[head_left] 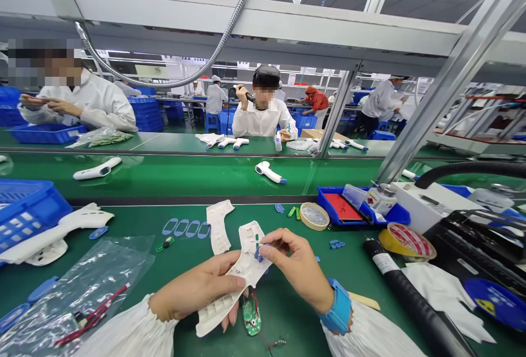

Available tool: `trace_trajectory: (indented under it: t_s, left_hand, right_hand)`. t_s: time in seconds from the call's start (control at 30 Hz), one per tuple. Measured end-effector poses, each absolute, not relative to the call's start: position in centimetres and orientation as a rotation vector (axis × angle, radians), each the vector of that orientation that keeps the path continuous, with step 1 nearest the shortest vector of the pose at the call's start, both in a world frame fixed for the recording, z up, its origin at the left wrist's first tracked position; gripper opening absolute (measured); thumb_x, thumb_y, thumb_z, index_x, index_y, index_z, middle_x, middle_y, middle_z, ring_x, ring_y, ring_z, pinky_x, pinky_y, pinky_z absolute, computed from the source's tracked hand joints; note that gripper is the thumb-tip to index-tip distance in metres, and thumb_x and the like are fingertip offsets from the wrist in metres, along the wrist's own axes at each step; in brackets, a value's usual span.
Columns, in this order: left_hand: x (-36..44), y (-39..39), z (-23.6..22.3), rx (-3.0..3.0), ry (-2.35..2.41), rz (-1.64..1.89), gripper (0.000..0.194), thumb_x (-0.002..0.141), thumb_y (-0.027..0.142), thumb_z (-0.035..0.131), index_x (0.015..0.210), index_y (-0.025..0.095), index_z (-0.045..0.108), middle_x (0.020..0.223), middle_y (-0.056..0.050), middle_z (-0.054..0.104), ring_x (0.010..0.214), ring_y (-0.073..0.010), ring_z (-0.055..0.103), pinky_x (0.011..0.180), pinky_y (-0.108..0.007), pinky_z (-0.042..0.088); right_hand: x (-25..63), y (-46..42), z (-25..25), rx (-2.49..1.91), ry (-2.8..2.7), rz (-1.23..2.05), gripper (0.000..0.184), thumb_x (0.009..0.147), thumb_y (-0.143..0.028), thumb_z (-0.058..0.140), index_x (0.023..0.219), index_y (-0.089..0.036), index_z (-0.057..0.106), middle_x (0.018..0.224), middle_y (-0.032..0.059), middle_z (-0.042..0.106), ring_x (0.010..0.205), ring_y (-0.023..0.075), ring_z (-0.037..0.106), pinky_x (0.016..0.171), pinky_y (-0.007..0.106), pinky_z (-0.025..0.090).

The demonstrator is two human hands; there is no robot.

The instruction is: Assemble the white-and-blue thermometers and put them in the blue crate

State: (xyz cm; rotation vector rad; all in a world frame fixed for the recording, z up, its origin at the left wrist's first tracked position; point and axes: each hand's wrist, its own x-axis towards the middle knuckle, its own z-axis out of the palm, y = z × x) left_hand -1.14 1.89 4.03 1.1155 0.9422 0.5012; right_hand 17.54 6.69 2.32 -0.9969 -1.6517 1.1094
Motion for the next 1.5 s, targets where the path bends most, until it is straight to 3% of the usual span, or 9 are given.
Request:
trace_trajectory:
  t_s: [0.3,0.43,0.5,0.63,0.73,0.93,1.07,1.2,1.5]
  left_hand:
    - [-1.1,1.8,4.3,1.133,0.983,0.468,0.025,0.079,0.038,0.054,0.092,0.018,0.047,0.056,0.002,0.060,0.043,-0.0104,0.053,0.043,-0.019,0.037]
    - [-1.0,1.6,4.7,1.157,0.953,0.452,0.022,0.080,0.037,0.053,0.091,0.018,0.047,0.056,0.002,0.060,0.047,-0.0100,0.054,0.047,-0.019,0.039]
    - [-0.9,1.5,4.7,1.177,0.959,0.440,0.025,0.080,0.038,0.053,0.094,0.018,0.047,0.057,0.002,0.059,0.047,-0.0098,0.053,0.048,-0.019,0.041]
    - [-0.9,1.4,4.5,1.246,1.009,0.428,0.033,0.081,0.042,0.052,0.103,0.018,0.047,0.060,0.003,0.056,0.049,-0.0106,0.052,0.050,-0.021,0.043]
    - [-1.0,1.4,4.7,1.426,1.060,0.435,0.033,0.083,0.046,0.048,0.102,0.020,0.051,0.072,0.001,0.057,0.054,-0.0126,0.054,0.051,-0.023,0.044]
    - [-0.7,1.1,4.9,1.970,1.670,0.667,0.036,0.081,0.046,0.049,0.109,0.026,0.059,0.099,-0.006,0.066,0.084,-0.0253,0.060,0.071,-0.029,0.039]
    - [0.2,1.2,4.0,2.087,1.796,0.810,0.029,0.083,0.045,0.047,0.095,0.024,0.062,0.088,-0.007,0.067,0.081,-0.0256,0.059,0.068,-0.030,0.036]
    - [0.7,1.4,3.4,2.113,1.813,0.743,0.023,0.087,0.038,0.039,0.082,0.022,0.054,0.077,-0.004,0.063,0.070,-0.0214,0.056,0.061,-0.028,0.032]
    - [0.5,1.7,2.7,2.289,1.846,0.764,0.024,0.088,0.039,0.039,0.081,0.023,0.055,0.072,-0.004,0.062,0.064,-0.0201,0.052,0.060,-0.029,0.029]
  right_hand:
    - [17.3,6.4,2.3,-0.979,-1.663,0.997,0.009,0.069,-0.031,0.070,0.072,-0.022,0.069,0.067,0.0010,0.055,0.063,0.0162,0.043,0.059,0.029,0.034]
    - [17.2,6.5,1.9,-0.939,-1.730,0.809,0.006,0.072,-0.029,0.068,0.075,-0.024,0.068,0.079,0.0029,0.056,0.071,0.0180,0.045,0.064,0.030,0.037]
    - [17.1,6.6,1.5,-0.981,-1.691,0.800,0.015,0.070,-0.029,0.069,0.084,-0.024,0.066,0.086,0.0034,0.055,0.073,0.0178,0.046,0.064,0.030,0.039]
    - [16.8,6.9,1.2,-0.982,-1.530,1.153,0.041,0.070,-0.034,0.070,0.105,-0.020,0.053,0.089,0.0045,0.058,0.075,0.0174,0.053,0.062,0.028,0.043]
    - [16.7,6.9,1.4,-0.902,-1.527,1.406,0.036,0.073,-0.043,0.066,0.095,-0.016,0.059,0.081,0.0043,0.062,0.069,0.0159,0.056,0.062,0.027,0.044]
    - [16.1,6.5,1.9,-0.885,-1.376,1.421,0.037,0.072,-0.048,0.067,0.088,-0.016,0.057,0.080,0.0043,0.065,0.065,0.0150,0.059,0.058,0.025,0.045]
    - [15.6,6.2,1.9,-0.839,-1.339,1.447,0.038,0.072,-0.049,0.067,0.088,-0.017,0.056,0.077,0.0031,0.065,0.067,0.0156,0.060,0.056,0.024,0.045]
    - [15.5,6.0,2.0,-0.819,-1.353,1.491,0.036,0.072,-0.048,0.067,0.088,-0.017,0.055,0.078,0.0030,0.065,0.067,0.0158,0.061,0.056,0.024,0.045]
    - [15.6,5.9,2.0,-0.832,-1.356,1.537,0.028,0.071,-0.038,0.069,0.083,-0.018,0.053,0.078,0.0021,0.065,0.068,0.0165,0.061,0.057,0.025,0.046]
